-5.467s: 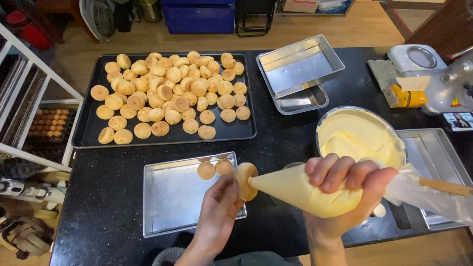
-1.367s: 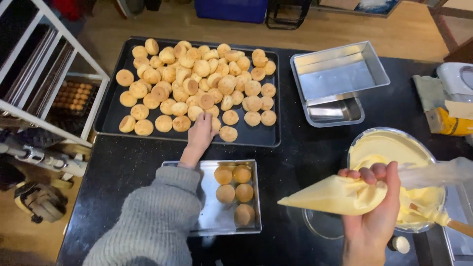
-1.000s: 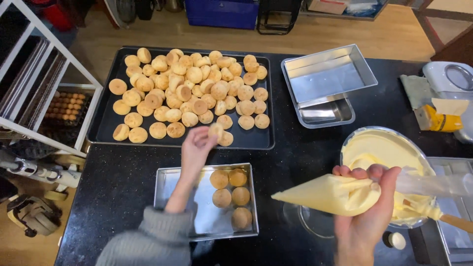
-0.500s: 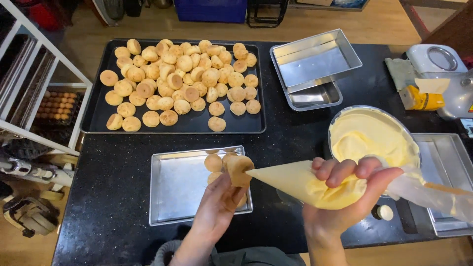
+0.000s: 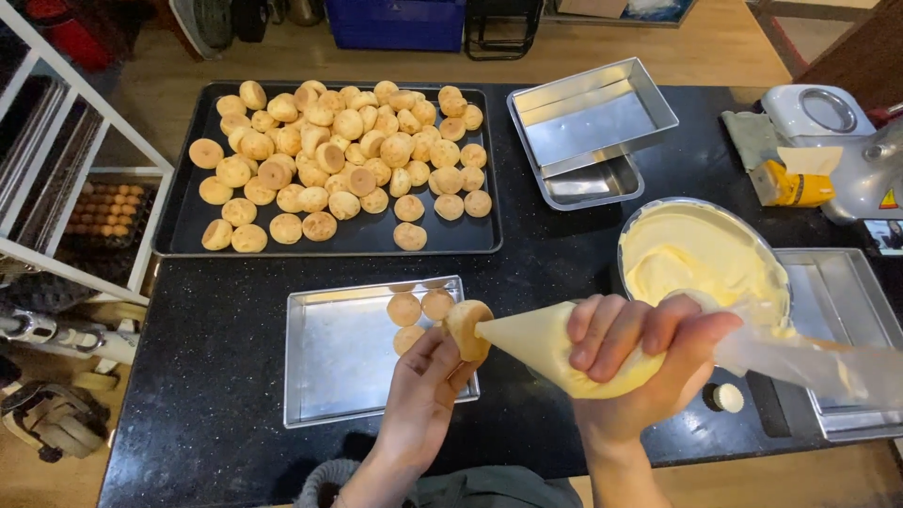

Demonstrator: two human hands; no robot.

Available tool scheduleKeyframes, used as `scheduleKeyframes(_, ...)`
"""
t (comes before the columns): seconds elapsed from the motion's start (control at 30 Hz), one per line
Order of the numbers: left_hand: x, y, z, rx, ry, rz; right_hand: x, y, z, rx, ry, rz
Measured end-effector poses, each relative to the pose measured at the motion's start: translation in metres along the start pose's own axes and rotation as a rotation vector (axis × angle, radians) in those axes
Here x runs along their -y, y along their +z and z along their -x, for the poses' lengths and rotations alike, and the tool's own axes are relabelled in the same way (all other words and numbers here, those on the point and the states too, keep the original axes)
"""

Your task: Filling small round pastries with cream using a piping bag and arranging them on a metal tray.

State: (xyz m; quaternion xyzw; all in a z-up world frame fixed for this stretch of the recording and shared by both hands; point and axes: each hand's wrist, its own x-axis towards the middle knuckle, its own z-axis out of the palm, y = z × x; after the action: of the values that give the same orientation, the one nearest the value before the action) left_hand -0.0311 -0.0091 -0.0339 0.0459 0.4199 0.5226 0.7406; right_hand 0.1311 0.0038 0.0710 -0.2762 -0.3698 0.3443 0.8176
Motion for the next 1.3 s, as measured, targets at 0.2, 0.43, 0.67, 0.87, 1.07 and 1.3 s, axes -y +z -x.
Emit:
scheduleKeyframes(0.2, -0.009, 0.017, 0.011, 0.006, -0.017, 0.025, 0.001, -0.001, -0.005, 0.012, 0.017, -0.004)
scheduleKeyframes(0.43, -0.001, 0.006, 0.006, 0.102, 0.015, 0.054, 0.002, 0.003, -0.006, -0.062, 0.015, 0.074)
scheduleKeyframes(0.67, -0.003, 0.010, 0.008, 0.041, -0.011, 0.058, 0.002, 0.007, -0.008, -0.081, 0.009, 0.114)
scheduleKeyframes(0.87, -0.002, 0.009, 0.008, 0.070, 0.015, 0.049, -0.001, 0.004, -0.011, -0.077, 0.015, 0.117)
scheduleKeyframes(1.07, -0.004, 0.010, 0.010, 0.113, 0.032, 0.022, -0.002, 0.002, -0.013, -0.083, 0.017, 0.131)
scheduleKeyframes(1.3, -0.004, 0.009, 0.010, 0.159, 0.037, 0.025, -0.004, 0.001, -0.016, -0.158, 0.061, 0.121)
